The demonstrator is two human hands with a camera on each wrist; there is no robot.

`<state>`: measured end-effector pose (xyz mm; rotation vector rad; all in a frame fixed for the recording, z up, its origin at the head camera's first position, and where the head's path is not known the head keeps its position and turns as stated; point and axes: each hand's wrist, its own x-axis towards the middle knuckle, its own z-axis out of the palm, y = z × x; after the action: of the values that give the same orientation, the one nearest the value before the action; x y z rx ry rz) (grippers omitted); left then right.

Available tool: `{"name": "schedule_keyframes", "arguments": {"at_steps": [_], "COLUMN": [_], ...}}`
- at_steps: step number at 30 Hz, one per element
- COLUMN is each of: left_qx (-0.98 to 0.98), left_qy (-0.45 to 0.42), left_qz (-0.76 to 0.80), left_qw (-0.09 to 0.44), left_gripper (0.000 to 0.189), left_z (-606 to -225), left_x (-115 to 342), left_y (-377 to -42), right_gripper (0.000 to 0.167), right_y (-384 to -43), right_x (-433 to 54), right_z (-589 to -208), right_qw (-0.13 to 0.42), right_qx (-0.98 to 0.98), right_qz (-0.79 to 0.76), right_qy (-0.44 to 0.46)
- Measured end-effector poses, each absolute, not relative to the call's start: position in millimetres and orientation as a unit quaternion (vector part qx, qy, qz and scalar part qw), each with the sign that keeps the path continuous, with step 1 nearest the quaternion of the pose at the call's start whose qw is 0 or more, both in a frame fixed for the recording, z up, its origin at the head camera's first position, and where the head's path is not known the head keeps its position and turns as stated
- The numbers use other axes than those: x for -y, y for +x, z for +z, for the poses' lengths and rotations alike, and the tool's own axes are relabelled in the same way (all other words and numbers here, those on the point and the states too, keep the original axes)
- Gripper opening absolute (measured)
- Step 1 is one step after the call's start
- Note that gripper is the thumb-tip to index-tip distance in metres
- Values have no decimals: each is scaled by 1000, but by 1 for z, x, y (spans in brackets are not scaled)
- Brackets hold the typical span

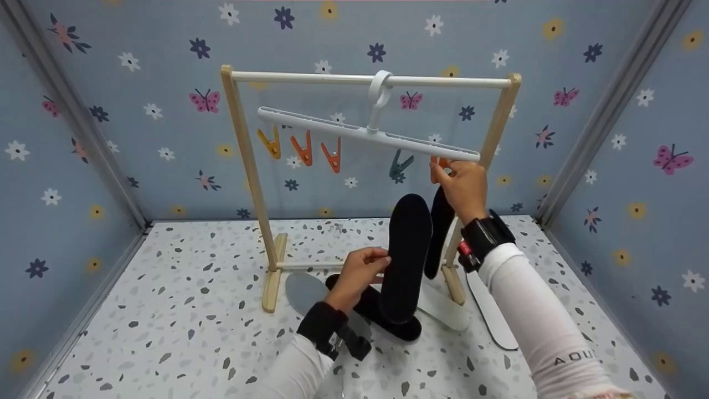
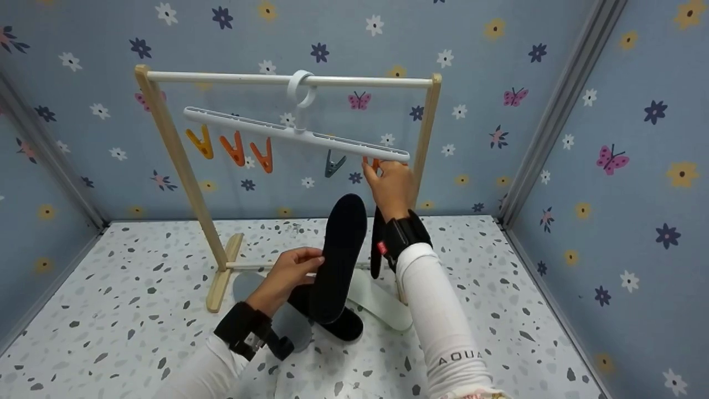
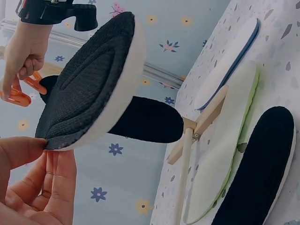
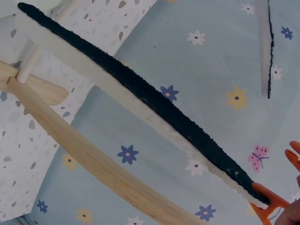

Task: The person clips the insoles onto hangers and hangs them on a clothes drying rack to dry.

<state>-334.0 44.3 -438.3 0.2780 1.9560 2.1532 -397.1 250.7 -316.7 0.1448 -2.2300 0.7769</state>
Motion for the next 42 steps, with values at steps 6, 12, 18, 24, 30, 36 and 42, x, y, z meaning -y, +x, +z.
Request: {"name": "schedule_keyframes", "arguments": {"at_steps": [6,12,18,24,30,36,42], "left_qx": [-665,-670,-666,-669,-676,-678,-672], "left_qy": [102,97,101,106,99,97,81], "left_qz": [732,727,728,726,721,719,726], "left_qw": [111,118,127,121,113,117,122], "left_gripper": [22,26,26,25,23,23,22], "left_z": [-432,-434,-434,-439,-440,-437,-436], "left_x": [-46,-51,-54,-57,-60,-66,-73], "left_y": [-332,-336,-336,-341,-344,-346,-348], "right_gripper": [35,33,34,39,39,41,40], "right_y": [-397,-397,-396,-396,-396,-393,-392], "right_x": [-251,-253,-254,-254,-256,-257,-256], "right_z": [-315,-315,-315,-313,-313,-312,-309], "right_qw": [386,379,380,369,363,368,365], "right_qx": [869,870,872,876,878,875,874], "right_qz": [304,308,301,306,306,308,314], "right_qy": [59,59,62,59,62,66,71]}}
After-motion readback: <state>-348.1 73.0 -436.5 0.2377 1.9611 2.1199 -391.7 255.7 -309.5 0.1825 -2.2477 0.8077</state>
